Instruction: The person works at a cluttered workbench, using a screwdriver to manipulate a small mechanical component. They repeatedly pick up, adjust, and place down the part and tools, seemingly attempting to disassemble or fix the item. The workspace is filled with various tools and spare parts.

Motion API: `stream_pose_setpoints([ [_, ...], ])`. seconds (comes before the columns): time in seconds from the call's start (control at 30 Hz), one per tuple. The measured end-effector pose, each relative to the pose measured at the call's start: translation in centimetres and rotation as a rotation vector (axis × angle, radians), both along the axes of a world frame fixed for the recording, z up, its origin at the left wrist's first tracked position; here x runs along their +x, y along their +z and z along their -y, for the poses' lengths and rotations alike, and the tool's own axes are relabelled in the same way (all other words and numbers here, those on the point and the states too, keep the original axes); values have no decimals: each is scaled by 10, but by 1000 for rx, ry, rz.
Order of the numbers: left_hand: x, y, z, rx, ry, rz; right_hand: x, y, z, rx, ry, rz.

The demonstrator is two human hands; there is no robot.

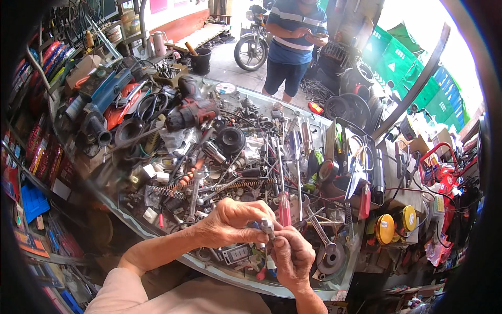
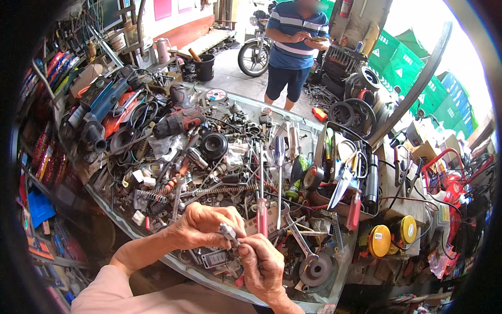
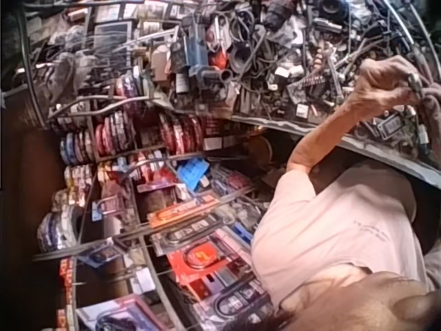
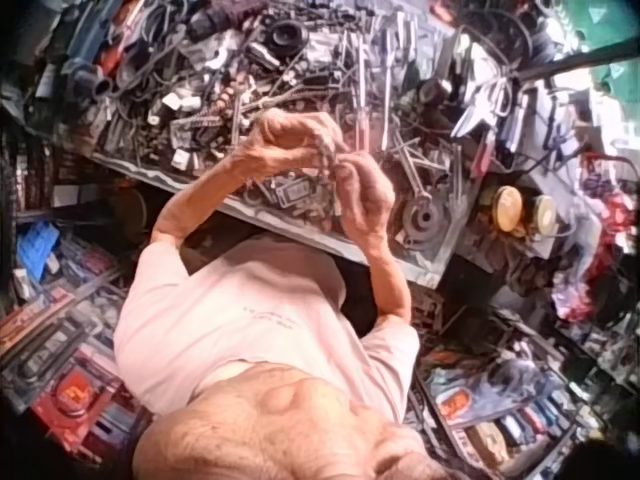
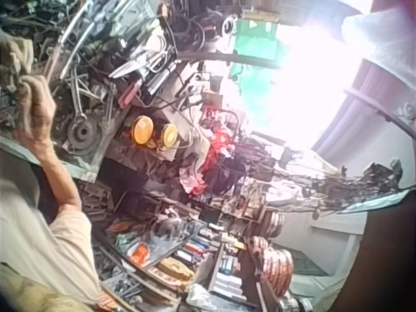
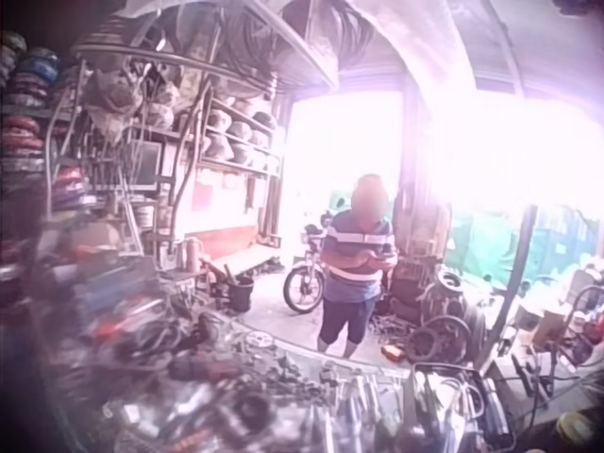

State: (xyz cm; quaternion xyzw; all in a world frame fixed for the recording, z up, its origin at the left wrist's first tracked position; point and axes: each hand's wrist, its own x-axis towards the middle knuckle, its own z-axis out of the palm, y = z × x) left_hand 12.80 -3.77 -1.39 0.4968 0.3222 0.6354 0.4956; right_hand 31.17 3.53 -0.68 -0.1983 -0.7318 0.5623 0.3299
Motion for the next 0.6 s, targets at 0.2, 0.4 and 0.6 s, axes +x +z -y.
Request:
stream_pose_setpoints([
  [0.2,6,-4,4,-142,77,159,-2,4,1,132,-51,1],
  [0.4,9,11,7,10,313,-448,2,4,4,-121,-165,-117],
  [0.6,20,3,0,166,433,-669,1,2,1,-194,-208,-70],
])
